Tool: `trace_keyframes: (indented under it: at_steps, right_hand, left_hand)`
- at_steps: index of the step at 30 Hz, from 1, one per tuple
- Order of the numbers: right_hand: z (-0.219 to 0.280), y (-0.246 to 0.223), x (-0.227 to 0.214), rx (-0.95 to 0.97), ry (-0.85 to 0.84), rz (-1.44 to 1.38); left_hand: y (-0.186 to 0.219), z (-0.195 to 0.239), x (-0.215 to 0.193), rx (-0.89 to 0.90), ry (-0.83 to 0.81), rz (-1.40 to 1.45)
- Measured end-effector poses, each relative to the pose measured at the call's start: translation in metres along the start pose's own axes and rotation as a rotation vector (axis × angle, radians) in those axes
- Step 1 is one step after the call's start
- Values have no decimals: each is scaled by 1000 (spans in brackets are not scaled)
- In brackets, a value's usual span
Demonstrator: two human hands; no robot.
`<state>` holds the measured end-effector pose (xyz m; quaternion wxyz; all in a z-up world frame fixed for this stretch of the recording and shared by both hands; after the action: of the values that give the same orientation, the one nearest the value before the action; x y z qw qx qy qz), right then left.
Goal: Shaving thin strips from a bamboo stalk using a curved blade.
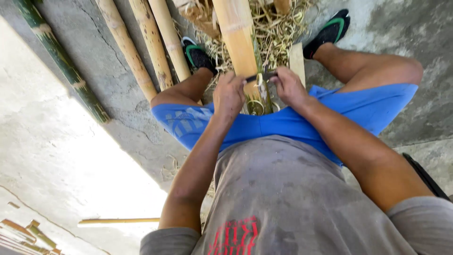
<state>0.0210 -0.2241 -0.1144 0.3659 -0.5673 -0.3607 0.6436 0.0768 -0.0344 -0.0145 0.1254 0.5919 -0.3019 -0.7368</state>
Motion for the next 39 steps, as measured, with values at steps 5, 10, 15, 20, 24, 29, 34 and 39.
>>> trace_keyframes:
  at_steps: [5,10,15,20,24,29,34,39]
  right_hand:
    - [69,16,6,23,-158,11]
    - [50,-1,7,119,-424,-5]
    - [-19,7,2,338,-237,-51]
    - [-4,9,9,222,-120,-71]
    - [49,9,3,165,-45,-84]
    - [86,23,14,191,-342,-13]
    - [53,2,3,154,-342,-75]
    - [-47,4,-15,153,-101,57]
  left_hand:
    - [-1,96,23,-86,-83,104]
    - [-15,66,27,-73,-136,43]
    - [-6,-28,-6,35,-30,-25]
    - [-8,-27,20,116,-157,-113]
    - [7,24,27,87,-204,-96]
    - [16,85,33,90,-174,-34]
    - [5,51,24,21,-167,-54]
    - [-10,-57,0,88,-43,-118]
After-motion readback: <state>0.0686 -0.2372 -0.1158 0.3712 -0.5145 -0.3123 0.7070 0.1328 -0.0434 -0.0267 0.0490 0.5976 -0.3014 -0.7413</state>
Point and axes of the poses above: each hand's wrist, its own z-axis away from the middle knuckle, its own x-axis out of the palm, y = z × x, the point moved 7 cm from there along -z, towards the middle knuckle, and after that the axes turned 5 degrees about y, right-handed, at the moved point
